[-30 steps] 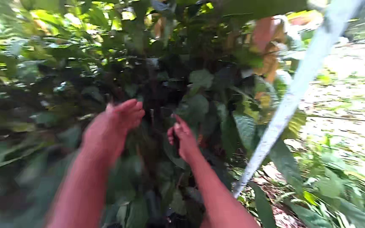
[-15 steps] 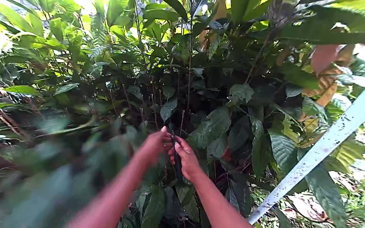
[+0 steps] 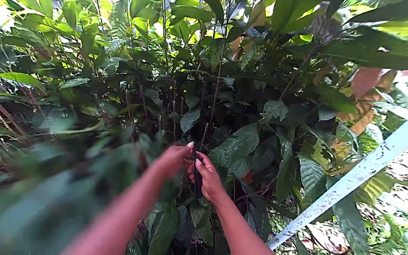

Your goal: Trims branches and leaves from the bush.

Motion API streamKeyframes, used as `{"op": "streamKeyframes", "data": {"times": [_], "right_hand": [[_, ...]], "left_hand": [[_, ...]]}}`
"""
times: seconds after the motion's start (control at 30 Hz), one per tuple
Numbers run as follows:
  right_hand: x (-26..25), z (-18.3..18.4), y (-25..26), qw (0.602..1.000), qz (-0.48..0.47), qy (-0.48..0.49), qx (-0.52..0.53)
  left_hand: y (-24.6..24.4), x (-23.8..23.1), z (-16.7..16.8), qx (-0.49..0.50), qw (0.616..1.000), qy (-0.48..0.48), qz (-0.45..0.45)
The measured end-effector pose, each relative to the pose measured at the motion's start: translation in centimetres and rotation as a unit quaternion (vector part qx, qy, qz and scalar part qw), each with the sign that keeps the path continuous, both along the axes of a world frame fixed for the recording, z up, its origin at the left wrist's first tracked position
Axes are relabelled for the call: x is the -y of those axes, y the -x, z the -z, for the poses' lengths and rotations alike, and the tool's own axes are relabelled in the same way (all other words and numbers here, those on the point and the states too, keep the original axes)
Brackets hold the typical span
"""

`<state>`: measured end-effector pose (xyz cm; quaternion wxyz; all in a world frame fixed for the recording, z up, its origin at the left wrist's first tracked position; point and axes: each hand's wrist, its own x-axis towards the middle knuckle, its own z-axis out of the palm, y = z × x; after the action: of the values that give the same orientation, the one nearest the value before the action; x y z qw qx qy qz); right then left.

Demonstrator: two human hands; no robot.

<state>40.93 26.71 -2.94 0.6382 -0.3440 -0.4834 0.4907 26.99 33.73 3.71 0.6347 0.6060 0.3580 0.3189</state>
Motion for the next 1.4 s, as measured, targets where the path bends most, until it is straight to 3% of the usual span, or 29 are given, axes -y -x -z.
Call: {"op": "streamKeyframes", "data": {"times": [0.6,0.83,1.03,1.1,1.17,1.23,1.4], "right_hand": [[-0.7,1.3,-0.5,1.000,-0.016,0.003,0.019],[-1.1,2.0,-0.6,0.999,-0.026,0.031,0.027],[2.1,-1.6,-0.9,0.999,0.019,-0.031,-0.007],[3.0,-1.6,-0.6,1.000,-0.006,-0.011,-0.013],[3.8,-1.3,0.3,0.999,-0.035,0.020,-0.015],[4.4,-0.9,1.4,0.998,-0.051,0.039,-0.016],[4.7,0.1,2.2,0.997,-0.062,0.038,-0.010]], "left_hand": [[-0.1,-1.2,0.0,-0.027,1.000,0.010,0.001],[-0.5,-1.4,0.2,-0.023,0.998,0.030,-0.043],[2.0,0.9,-0.3,-0.049,0.992,-0.058,-0.100],[3.1,2.2,-0.1,-0.080,0.993,-0.059,-0.064],[3.5,3.6,0.1,-0.070,0.998,0.001,-0.002],[3.4,4.6,0.3,-0.048,0.998,0.042,0.007],[3.1,5.5,0.8,-0.025,0.999,0.032,-0.010]]}}
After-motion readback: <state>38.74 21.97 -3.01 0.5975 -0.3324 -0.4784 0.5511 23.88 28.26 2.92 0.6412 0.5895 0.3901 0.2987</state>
